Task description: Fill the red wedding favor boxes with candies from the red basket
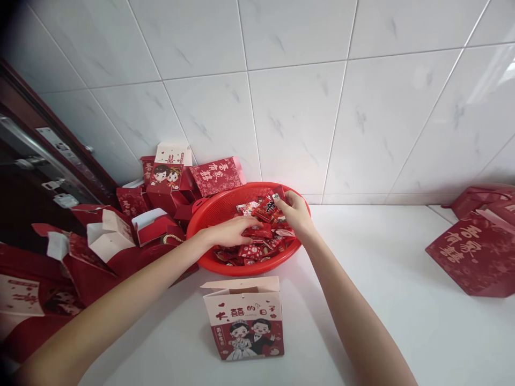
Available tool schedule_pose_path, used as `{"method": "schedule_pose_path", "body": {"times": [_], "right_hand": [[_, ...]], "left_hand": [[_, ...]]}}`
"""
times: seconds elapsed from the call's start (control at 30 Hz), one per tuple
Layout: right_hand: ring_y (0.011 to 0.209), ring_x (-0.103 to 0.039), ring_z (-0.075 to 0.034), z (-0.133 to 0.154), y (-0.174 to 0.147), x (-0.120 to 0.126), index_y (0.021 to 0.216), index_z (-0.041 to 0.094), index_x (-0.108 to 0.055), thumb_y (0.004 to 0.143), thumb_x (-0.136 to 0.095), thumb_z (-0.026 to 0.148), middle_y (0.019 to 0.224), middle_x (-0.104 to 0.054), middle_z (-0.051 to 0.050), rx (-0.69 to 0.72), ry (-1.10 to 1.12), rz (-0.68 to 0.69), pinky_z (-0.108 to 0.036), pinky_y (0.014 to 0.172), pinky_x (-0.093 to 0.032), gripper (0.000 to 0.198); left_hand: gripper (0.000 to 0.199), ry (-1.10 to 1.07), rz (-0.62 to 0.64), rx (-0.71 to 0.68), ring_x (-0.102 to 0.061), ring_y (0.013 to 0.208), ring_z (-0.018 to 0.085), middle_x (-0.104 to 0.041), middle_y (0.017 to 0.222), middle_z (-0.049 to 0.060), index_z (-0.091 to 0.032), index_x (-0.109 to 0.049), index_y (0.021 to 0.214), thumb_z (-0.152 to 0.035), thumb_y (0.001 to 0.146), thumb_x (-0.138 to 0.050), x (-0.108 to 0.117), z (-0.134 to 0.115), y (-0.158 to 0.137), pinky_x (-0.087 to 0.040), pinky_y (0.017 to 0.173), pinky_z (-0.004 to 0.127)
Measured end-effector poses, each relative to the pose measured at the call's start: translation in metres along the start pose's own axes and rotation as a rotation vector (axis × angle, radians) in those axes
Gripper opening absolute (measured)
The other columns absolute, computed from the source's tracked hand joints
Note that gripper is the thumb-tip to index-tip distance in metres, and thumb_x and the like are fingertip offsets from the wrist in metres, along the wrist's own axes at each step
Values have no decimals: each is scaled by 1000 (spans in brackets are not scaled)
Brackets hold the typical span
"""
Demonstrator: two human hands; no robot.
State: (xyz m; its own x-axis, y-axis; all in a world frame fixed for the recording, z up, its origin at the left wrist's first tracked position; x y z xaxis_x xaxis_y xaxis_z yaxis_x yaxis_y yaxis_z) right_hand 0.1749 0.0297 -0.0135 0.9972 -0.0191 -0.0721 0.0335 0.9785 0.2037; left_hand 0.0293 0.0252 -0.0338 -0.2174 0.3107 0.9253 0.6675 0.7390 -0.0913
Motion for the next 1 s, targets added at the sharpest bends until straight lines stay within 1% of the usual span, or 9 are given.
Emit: {"method": "schedule_pose_path", "body": {"times": [0.07, 0.1, 0.2, 0.27, 0.4, 0.5, 0.63, 0.87, 1.0], "right_hand": [[82, -66, -20, -2, 0, 0, 86, 21, -61, 73, -75, 45, 85, -69, -3, -13, 5, -5, -34, 74, -56, 31], [81, -66, -20, -2, 0, 1, 86, 21, -61, 73, -75, 45, 85, -69, -3, -16, 6, -8, -34, 73, -56, 30], [80, -65, -18, -1, -2, 0, 88, 21, -61, 74, -73, 46, 87, -68, -3, -23, 10, -9, -32, 71, -56, 31], [79, -65, -18, -1, -3, -1, 90, 20, -62, 73, -72, 47, 87, -68, -3, -31, 2, -6, -32, 70, -56, 33], [76, -63, -18, -1, -3, -2, 88, 20, -62, 72, -74, 49, 84, -66, -2, -29, -19, 7, -33, 70, -57, 35], [78, -64, -19, -1, -3, -3, 87, 21, -61, 73, -74, 48, 85, -66, -3, -23, -16, 10, -34, 69, -58, 33], [75, -64, -19, -3, -5, -1, 87, 23, -63, 77, -72, 46, 87, -67, -4, -32, -31, -35, -34, 63, -60, 27], [74, -63, -19, -3, -8, -2, 87, 23, -64, 76, -73, 42, 88, -66, -4, -88, -37, -53, -32, 56, -59, 24], [73, -64, -18, -4, -7, 0, 87, 23, -64, 76, -72, 41, 87, -67, -3, -90, -10, -71, -31, 58, -59, 23]], "left_hand": [[36, 35, -22, 53, -66, 119, 28, -71, 129, 10, -20, -70, 122, -17, 88, -60, 2, 5, 2, -48, 103, 36], [33, 39, -69, 83, -67, 117, 28, -73, 126, 10, -21, -71, 120, -17, 91, -56, 7, 7, 2, -49, 101, 36], [35, 12, -253, 183, -68, 116, 29, -75, 120, 11, -20, -72, 121, -17, 96, -48, 28, 18, 0, -50, 100, 37], [38, -4, -324, 259, -68, 117, 29, -75, 121, 12, -19, -69, 127, -18, 97, -46, 35, 28, -2, -49, 101, 37], [39, -3, -343, 354, -67, 119, 31, -73, 126, 15, -15, -68, 129, -22, 99, -44, 37, 41, -6, -49, 101, 39], [39, -27, -377, 361, -65, 124, 30, -71, 131, 13, -17, -68, 129, -21, 99, -44, 40, 43, -8, -49, 103, 39], [39, -60, -395, 351, -64, 126, 29, -71, 132, 10, -20, -69, 128, -20, 97, -46, 41, 45, -8, -48, 105, 38], [38, -88, -423, 388, -63, 125, 29, -72, 129, 13, -19, -67, 128, -19, 98, -44, 41, 54, -11, -47, 106, 41], [38, -31, -502, 399, -64, 122, 29, -72, 126, 12, -19, -69, 122, -10, 93, -48, 49, 53, -16, -48, 105, 40]]}}
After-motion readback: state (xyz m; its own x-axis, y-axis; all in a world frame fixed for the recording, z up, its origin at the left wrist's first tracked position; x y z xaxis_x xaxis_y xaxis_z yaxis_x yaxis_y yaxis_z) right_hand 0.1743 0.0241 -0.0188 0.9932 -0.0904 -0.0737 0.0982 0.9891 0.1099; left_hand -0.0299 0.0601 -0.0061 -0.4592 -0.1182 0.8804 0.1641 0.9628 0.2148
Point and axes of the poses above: each hand's wrist, its own y-axis towards the middle knuckle, its own x-axis out of the back of the hand, z = x × y, the point moved 10 cm from there along y, towards the middle knuckle
